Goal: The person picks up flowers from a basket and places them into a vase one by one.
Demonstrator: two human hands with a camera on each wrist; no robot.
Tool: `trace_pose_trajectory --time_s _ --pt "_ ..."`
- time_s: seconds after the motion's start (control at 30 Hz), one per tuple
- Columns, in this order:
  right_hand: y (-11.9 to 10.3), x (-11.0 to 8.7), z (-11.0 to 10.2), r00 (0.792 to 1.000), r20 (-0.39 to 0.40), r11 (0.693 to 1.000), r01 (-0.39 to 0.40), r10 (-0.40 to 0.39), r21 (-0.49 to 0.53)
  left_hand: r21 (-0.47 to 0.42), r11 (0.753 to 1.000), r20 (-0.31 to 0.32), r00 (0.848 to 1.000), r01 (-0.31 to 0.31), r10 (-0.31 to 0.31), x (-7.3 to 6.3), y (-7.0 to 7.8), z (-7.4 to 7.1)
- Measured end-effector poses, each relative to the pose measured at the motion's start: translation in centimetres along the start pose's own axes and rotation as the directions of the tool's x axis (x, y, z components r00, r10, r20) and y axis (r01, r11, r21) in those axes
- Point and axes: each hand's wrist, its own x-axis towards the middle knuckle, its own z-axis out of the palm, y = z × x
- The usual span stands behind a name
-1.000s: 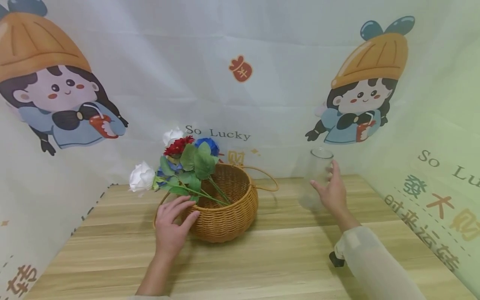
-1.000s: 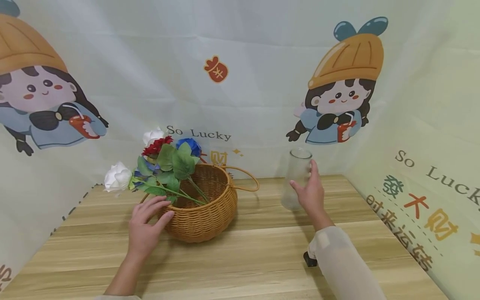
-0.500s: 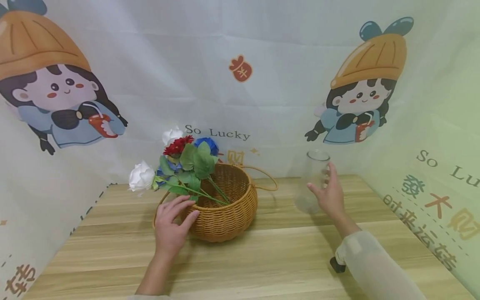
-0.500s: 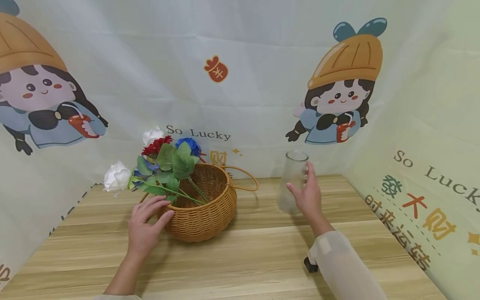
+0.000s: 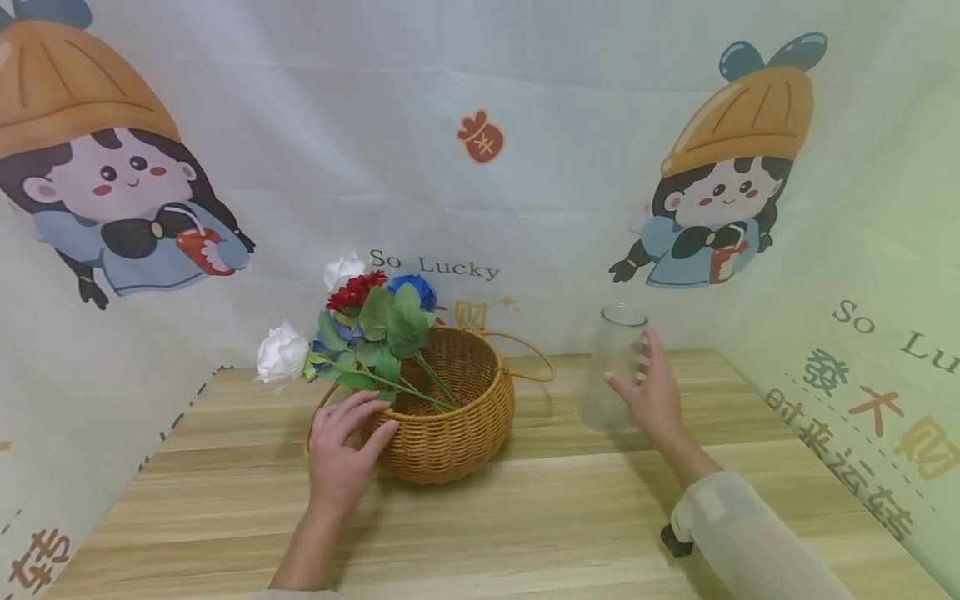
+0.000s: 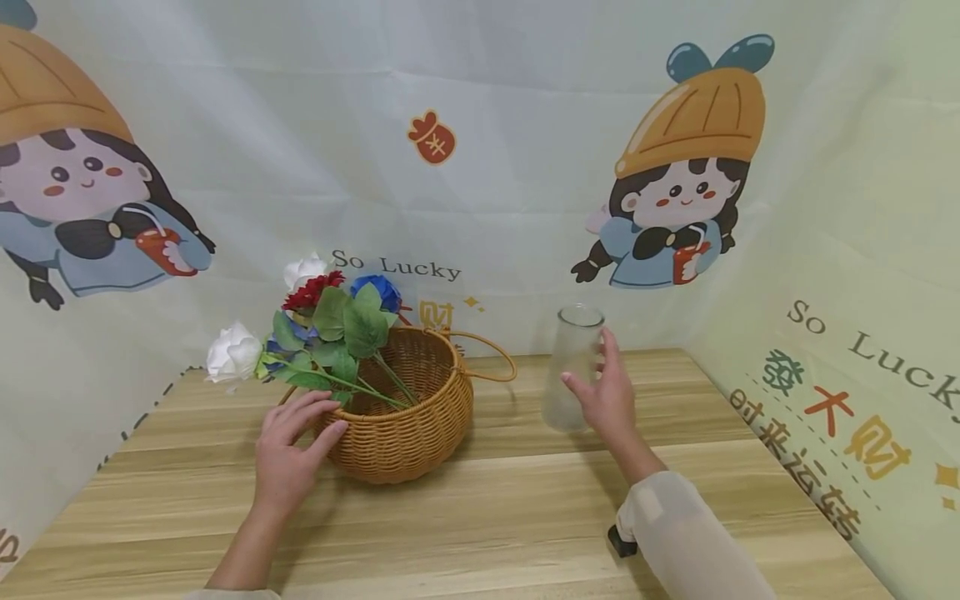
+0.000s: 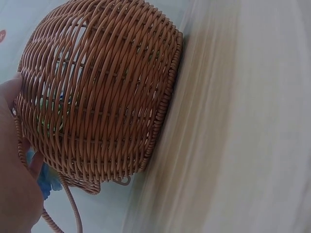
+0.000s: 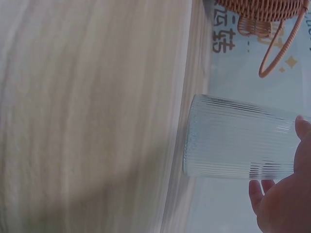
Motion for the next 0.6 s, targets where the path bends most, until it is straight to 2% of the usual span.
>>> trace_pose_trajectory --time_s 0.6 --pt "-0.73 -0.8 1.08 1.0 0.012 1.0 0.023 -0.023 0.001 -0.02 1.0 -0.007 1.0 -0.002 0.002 0.01 0.04 0.08"
